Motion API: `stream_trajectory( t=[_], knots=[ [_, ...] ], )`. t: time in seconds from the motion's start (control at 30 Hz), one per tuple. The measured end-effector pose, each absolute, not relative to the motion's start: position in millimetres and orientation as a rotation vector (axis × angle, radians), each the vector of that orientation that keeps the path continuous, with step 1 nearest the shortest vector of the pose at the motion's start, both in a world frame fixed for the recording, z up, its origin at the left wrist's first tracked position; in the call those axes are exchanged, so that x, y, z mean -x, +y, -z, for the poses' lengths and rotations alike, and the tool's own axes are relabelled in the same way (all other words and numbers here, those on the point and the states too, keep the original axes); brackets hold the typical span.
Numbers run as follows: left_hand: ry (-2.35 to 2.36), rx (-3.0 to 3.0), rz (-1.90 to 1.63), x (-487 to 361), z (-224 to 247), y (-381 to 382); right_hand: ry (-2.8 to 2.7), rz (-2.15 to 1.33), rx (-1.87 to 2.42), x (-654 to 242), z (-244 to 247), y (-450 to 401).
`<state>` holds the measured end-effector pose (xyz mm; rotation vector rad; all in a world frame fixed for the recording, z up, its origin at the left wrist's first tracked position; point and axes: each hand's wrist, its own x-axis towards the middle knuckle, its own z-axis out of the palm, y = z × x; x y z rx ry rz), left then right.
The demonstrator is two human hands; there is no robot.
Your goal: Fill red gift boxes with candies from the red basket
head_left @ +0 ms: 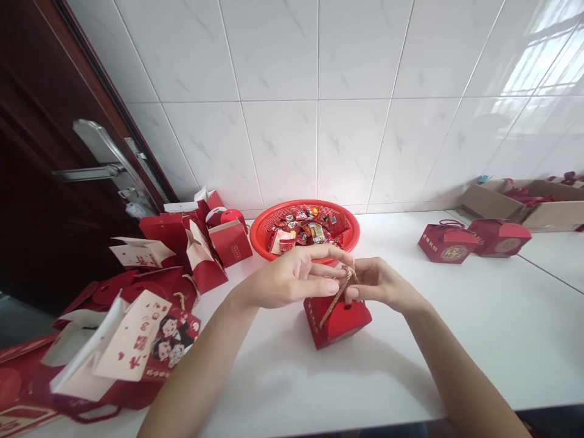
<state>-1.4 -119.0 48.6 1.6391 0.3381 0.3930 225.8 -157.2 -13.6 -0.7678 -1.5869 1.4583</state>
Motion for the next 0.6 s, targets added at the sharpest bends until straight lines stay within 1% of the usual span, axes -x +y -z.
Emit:
stream_trajectory(
  t=[0.13, 0.27, 0.47, 0.6],
  knots=[
    [0.331, -1.746, -0.466, 1.9, -47.6, -126.0, -1.521, -1.345, 0.866, -218.0, 4.8, -158.1],
    [0.366, -1.839, -0.527, 1.7, -44.8, -126.2, -1.534, -1.173, 1.030, -228.5, -6.8, -158.2],
    [0.463, -2.002, -0.635, 1.4, -44.2, -118.1, -1.339, -0.842, 1.161, -274.3, -19.9, -144.0],
    [0.490, -2.058, -0.621, 1.4, -44.1, -115.1, -1.252, -0.721, 1.297, -311.5, -21.4, -130.7]
  ],
)
